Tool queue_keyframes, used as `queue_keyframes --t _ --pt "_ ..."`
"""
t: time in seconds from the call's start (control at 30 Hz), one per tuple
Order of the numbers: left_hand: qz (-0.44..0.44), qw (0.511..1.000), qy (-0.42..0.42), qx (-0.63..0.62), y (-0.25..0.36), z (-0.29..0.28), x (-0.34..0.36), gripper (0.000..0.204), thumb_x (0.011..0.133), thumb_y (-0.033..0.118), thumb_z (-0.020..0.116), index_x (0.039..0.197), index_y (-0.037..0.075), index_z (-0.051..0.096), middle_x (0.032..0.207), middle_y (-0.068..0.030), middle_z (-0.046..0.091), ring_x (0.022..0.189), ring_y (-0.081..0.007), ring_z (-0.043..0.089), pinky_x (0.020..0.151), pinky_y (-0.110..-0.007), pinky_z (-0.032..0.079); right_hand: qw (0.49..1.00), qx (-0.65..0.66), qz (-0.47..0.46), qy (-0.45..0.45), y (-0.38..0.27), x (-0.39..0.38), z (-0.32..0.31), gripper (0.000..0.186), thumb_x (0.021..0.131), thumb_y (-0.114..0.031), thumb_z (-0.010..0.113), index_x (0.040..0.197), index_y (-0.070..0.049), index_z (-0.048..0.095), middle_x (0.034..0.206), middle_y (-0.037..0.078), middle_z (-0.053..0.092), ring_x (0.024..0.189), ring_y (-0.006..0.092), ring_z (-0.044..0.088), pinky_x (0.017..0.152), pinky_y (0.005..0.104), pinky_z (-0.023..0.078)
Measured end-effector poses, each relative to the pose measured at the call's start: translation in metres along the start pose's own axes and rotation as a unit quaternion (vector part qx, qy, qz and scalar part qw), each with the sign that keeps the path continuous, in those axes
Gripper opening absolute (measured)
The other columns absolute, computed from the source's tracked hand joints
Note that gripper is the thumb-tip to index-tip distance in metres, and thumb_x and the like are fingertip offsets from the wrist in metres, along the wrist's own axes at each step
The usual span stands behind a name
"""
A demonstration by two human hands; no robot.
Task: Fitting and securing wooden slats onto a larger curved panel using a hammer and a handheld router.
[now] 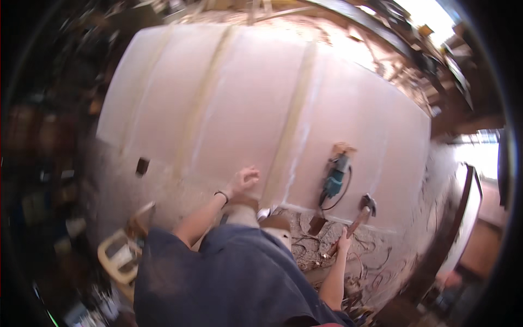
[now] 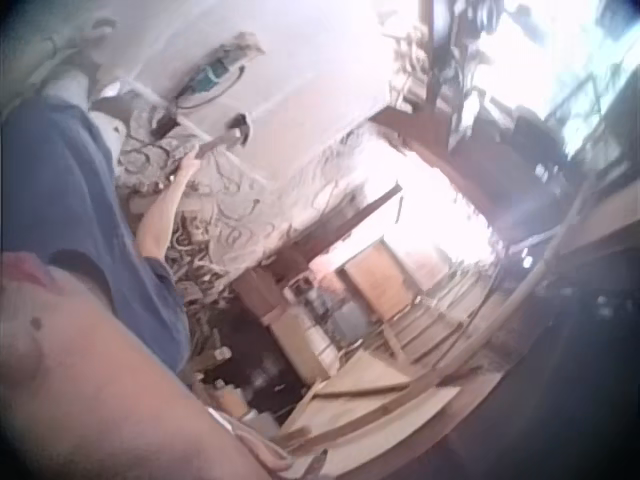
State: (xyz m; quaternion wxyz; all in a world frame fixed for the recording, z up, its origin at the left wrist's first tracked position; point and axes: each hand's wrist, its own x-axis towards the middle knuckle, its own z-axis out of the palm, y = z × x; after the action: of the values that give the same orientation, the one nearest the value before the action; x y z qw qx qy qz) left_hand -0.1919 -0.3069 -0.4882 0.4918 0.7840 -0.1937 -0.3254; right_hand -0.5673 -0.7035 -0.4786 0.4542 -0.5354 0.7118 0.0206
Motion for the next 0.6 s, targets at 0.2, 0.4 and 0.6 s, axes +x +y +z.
queue_keyframes --t 0.2,0.4,0.6 --pt "-0.291 0.918 0.250 -0.103 -0.090 -0.009 -0.272 0.039 0.087 0.037 0.065 0.106 0.003 0.070 0.093 -0.0090 0.072 0.090 -0.0165 0.067 0.077 -0.033 0.052 0.960 -0.132 -0.235 0.074 0.009 0.076 0.016 0.053 0.086 -0.048 0.067 0.098 0.004 0.063 0.074 0.013 0.064 0.068 0.0244 0.067 0.060 0.0345 0.056" --pt "-0.525 0.790 0.299 -0.100 -0.135 0.002 -0.453 0.044 0.087 0.044 0.061 0.106 0.006 0.070 0.096 -0.0164 0.072 0.093 -0.0275 0.069 0.082 -0.038 0.051 0.901 -0.336 -0.211 0.176 -0.027 -0.017 0.066 0.073 0.084 -0.046 0.069 0.135 0.001 0.046 0.120 0.019 0.059 0.107 0.0283 0.060 0.092 0.0384 0.050" --pt "-0.560 0.689 0.431 -0.160 -0.186 0.047 -0.506 0.042 0.085 0.038 0.064 0.109 0.005 0.069 0.107 -0.0160 0.071 0.101 -0.0303 0.068 0.089 -0.039 0.051 0.848 -0.395 -0.352 -0.034 0.005 -0.106 0.150 0.062 0.086 -0.041 0.068 0.128 0.002 0.051 0.114 0.017 0.062 0.103 0.0259 0.061 0.090 0.0366 0.051"
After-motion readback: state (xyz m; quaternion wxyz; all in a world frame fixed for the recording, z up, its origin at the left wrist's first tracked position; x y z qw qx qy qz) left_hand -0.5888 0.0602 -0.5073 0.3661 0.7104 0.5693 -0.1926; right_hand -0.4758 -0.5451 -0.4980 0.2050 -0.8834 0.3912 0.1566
